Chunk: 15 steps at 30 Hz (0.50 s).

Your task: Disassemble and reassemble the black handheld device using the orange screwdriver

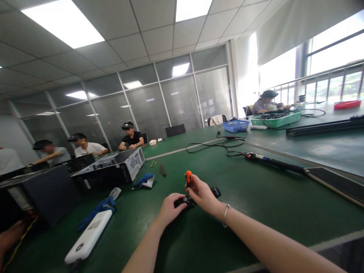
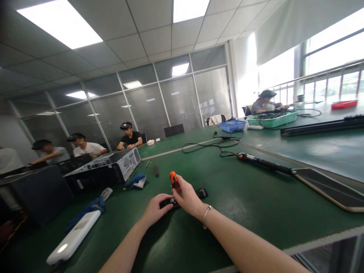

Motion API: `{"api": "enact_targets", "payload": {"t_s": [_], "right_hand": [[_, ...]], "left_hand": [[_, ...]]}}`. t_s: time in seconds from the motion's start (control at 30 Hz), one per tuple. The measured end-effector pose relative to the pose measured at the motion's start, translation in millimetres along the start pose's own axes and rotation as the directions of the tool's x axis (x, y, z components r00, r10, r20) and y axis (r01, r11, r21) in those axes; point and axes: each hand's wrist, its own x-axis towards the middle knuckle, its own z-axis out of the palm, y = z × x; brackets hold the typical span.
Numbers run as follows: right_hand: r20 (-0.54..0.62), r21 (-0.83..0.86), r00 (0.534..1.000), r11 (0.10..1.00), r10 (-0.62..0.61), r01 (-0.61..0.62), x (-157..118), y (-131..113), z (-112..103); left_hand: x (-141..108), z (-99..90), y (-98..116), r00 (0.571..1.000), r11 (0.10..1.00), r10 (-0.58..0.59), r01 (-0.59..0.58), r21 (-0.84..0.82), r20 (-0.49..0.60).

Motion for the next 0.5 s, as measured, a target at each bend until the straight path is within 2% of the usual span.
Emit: {"api": "enact_targets", "payload": {"t_s": [0.1,0.2,0.27,0.3,0.33,0.37,0.43,0.5], "right_hand": [[-0.045,0.003,0.999,1.000,-0.004,0.004,2,0,-2],[-0.156,-0.062,0.987,0.997,0.031,-0.041,7,-1,-11],[-0.136,-0.119,0.988,0.989,0.073,-0.089,11,-4,-21],[-0.056,-0.137,0.994,0.985,0.094,-0.101,11,-6,-25],[0.073,-0.147,0.991,0.984,0.111,-0.099,11,-8,-29],[0.230,-0.150,0.966,0.985,0.119,-0.086,10,-11,-31],[0.510,-0.165,0.852,0.986,0.119,-0.039,5,-15,-31],[0.669,-0.198,0.734,0.980,0.120,0.020,-2,-17,-26]], "left_hand": [[0,0.8,0,1.000,1.000,0.001,-0.001,0.017,0.000],[0,0.5,0,1.000,1.000,0.001,-0.001,0.024,0.003],[1,-0.6,1,1.000,1.000,0.000,0.000,0.018,0.016],[1,-1.2,1,1.000,1.000,-0.006,0.005,0.016,0.020],[1,-1.7,2,1.000,1.000,-0.012,0.012,0.013,0.019],[1,-2.1,2,1.000,1.000,-0.016,0.016,0.009,0.022],[1,-2.5,2,1.000,1.000,-0.015,0.015,-0.002,0.023],[1,-2.4,2,1.000,1.000,0.000,0.001,-0.011,0.019]]}}
